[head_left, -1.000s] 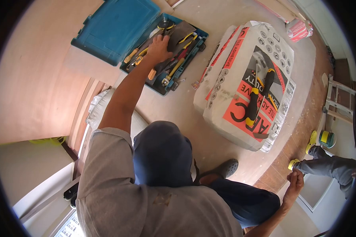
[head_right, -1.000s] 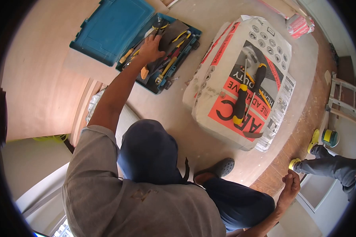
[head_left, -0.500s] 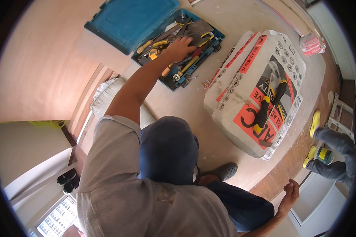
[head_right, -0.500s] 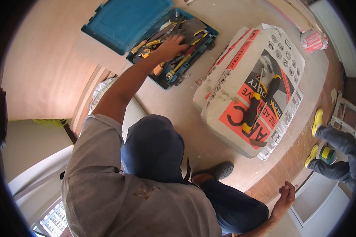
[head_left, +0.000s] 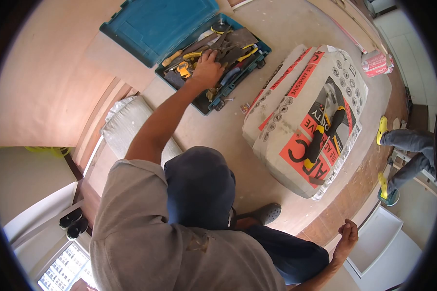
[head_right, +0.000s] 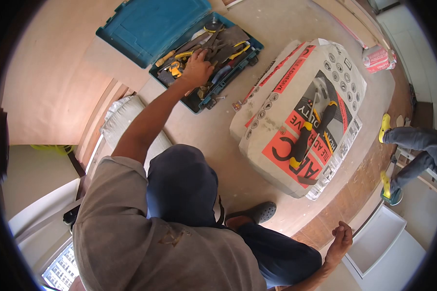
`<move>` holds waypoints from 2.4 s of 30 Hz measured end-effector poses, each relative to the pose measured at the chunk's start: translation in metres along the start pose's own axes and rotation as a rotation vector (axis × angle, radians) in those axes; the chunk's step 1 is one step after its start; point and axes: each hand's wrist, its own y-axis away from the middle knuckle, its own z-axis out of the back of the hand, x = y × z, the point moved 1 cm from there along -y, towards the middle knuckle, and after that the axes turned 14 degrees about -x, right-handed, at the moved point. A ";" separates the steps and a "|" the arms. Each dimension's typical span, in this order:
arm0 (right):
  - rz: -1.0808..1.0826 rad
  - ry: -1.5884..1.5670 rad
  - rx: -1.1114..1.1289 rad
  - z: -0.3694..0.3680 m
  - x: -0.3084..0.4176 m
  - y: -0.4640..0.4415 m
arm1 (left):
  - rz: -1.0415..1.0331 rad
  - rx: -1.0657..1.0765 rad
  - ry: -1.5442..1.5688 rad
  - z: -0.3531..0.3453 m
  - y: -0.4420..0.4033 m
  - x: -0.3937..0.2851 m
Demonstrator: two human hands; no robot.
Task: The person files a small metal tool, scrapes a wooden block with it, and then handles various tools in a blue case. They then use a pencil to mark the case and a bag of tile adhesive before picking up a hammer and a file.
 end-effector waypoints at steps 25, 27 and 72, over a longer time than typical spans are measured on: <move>0.042 0.023 0.000 -0.010 0.004 -0.008 | -0.074 -0.029 0.083 -0.003 0.003 -0.003; 0.060 0.074 -0.023 -0.013 0.016 -0.007 | -0.097 -0.091 0.191 -0.013 0.014 -0.016; 0.276 -0.194 -0.389 -0.030 0.086 -0.020 | 0.237 0.393 0.030 0.041 -0.063 0.032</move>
